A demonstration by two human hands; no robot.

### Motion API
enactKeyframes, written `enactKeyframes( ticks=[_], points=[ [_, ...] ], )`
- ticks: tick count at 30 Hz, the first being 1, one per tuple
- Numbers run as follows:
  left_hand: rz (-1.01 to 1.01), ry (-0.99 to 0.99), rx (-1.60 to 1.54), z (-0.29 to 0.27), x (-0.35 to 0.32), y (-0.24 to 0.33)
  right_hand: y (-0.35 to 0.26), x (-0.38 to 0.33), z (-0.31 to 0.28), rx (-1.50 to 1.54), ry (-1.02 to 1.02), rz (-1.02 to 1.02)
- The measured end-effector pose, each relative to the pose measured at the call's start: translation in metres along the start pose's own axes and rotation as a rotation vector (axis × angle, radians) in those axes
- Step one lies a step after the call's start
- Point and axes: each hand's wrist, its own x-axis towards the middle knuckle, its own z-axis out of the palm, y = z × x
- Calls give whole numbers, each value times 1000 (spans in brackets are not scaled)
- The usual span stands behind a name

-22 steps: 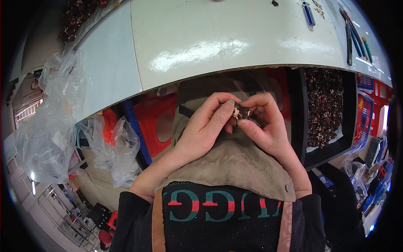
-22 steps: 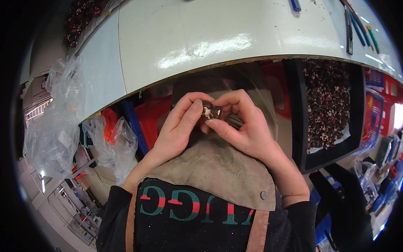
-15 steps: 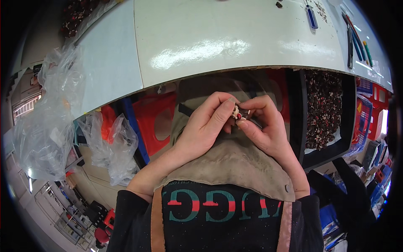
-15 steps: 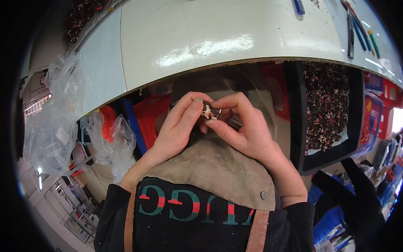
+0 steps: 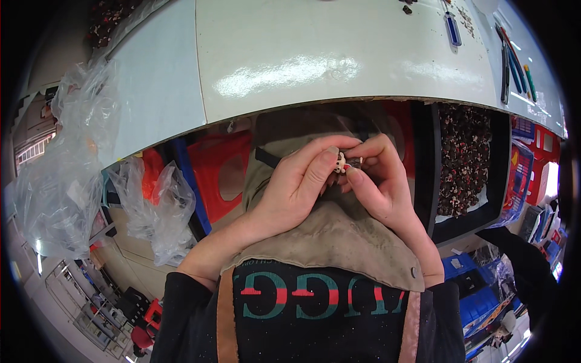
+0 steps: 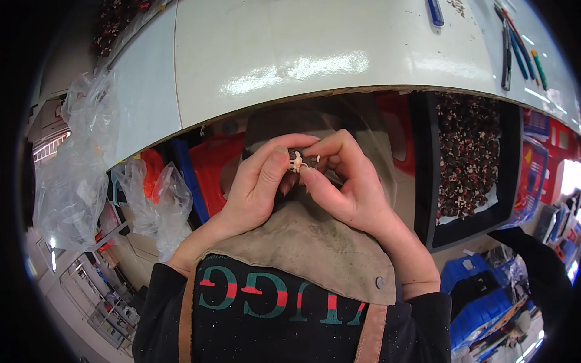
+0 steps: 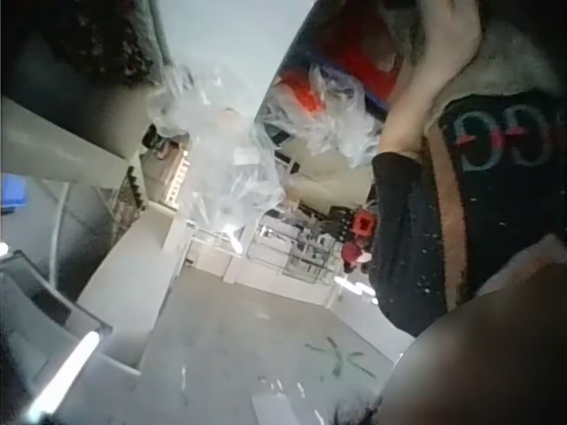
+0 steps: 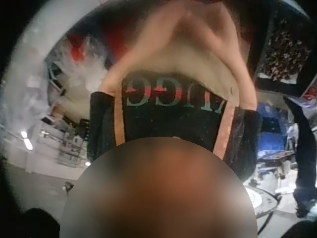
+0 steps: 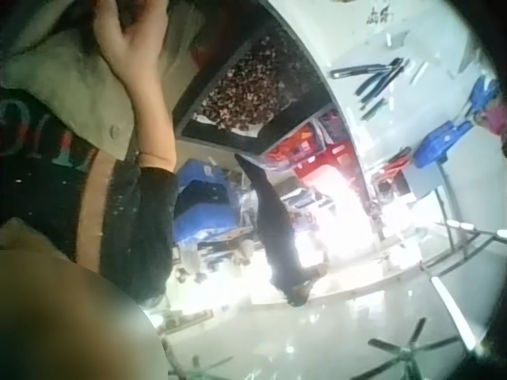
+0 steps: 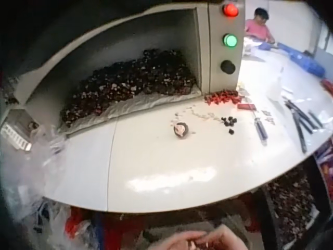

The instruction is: The person is applying glue to small components and assembling them at a factory workbench.

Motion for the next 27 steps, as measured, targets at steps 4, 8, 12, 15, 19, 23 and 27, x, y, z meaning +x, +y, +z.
enactKeyframes(
  ticks=[4,8,12,15,19,23,27],
  points=[
    [16,-4,13,0,1,0,-1,-1,0,29,6,52],
    [-46,2,-91,0,6,-3,1,1,1,85,11,67],
    [-44,5,-153,0,7,-5,2,0,-1,108,9,68],
    [-65,-15,-186,-3,5,-3,3,-1,-2,113,-5,82],
    [-67,-16,-164,-6,3,0,5,-1,-4,90,-17,90],
    [-48,-1,-124,-2,1,0,4,0,-5,84,-34,91],
    [68,-22,12,-2,-2,-1,2,1,-4,133,14,136]
  ],
)
